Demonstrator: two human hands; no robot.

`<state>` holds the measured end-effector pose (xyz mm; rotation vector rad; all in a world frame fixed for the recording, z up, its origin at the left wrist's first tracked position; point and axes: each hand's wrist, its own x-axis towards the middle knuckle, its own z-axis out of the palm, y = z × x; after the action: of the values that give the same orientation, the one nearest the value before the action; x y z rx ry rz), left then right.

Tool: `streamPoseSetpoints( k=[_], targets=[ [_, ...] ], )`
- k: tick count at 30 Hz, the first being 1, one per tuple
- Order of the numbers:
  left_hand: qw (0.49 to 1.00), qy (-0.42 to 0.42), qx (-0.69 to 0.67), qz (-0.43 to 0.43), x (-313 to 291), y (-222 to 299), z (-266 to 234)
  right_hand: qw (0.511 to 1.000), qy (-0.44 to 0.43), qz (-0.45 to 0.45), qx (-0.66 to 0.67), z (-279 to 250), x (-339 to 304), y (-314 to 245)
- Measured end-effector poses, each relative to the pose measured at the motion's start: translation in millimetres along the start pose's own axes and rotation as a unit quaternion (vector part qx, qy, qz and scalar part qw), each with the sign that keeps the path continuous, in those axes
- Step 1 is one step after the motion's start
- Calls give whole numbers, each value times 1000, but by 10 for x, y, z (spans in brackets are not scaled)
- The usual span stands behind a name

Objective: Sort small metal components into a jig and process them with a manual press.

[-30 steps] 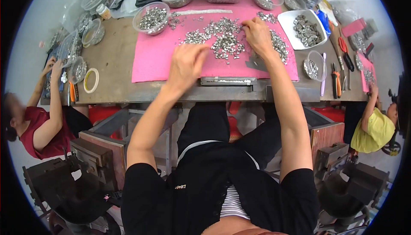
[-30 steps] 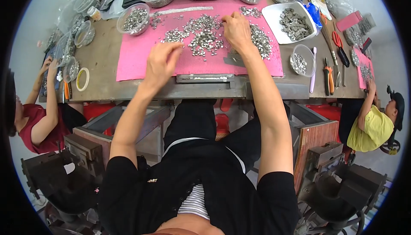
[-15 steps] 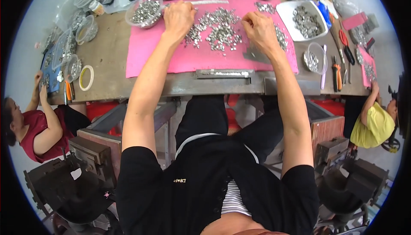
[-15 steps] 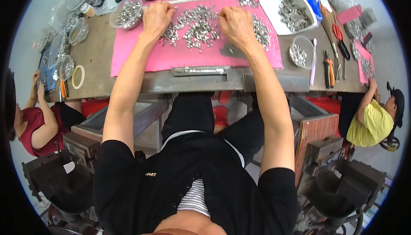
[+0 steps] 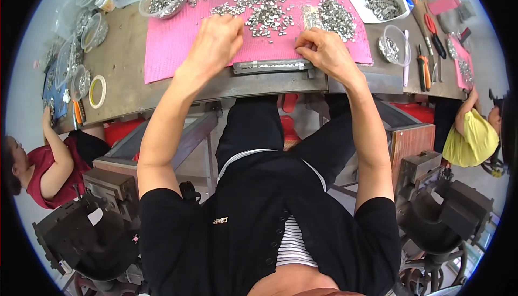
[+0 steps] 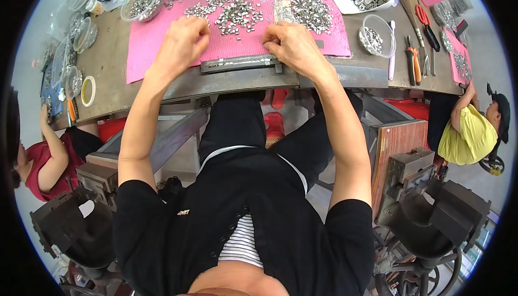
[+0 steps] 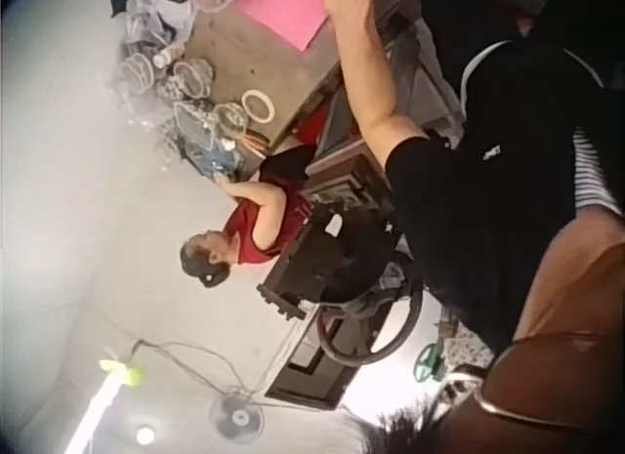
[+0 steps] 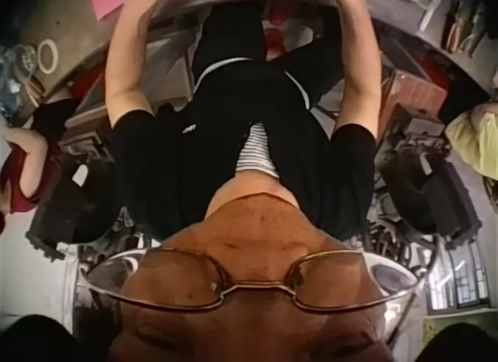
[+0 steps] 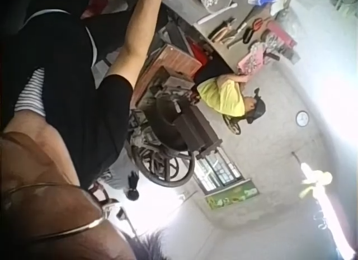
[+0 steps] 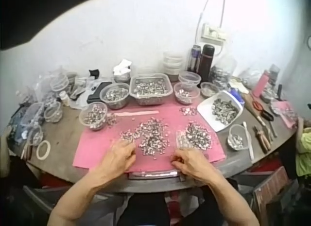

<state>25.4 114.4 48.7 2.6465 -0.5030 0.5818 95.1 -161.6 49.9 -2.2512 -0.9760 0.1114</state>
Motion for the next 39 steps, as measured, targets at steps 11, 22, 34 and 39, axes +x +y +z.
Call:
streamPoseSetpoints(
  k=[11, 22, 34, 39],
  targets=[
    [999, -22, -30, 23, -214, -35, 54, 999, 7, -46, -20, 30, 34, -51],
    [1000, -3, -7, -5, -285, 39, 57, 995, 2, -69, -74, 44, 19, 4],
    [999, 15, -9, -33, -300, 24, 108, 974, 155, -19, 164, 397, -429, -242],
    [982, 44, -145, -112, -339, 273, 79, 972, 180, 11, 149, 452, -457, -251]
  ],
)
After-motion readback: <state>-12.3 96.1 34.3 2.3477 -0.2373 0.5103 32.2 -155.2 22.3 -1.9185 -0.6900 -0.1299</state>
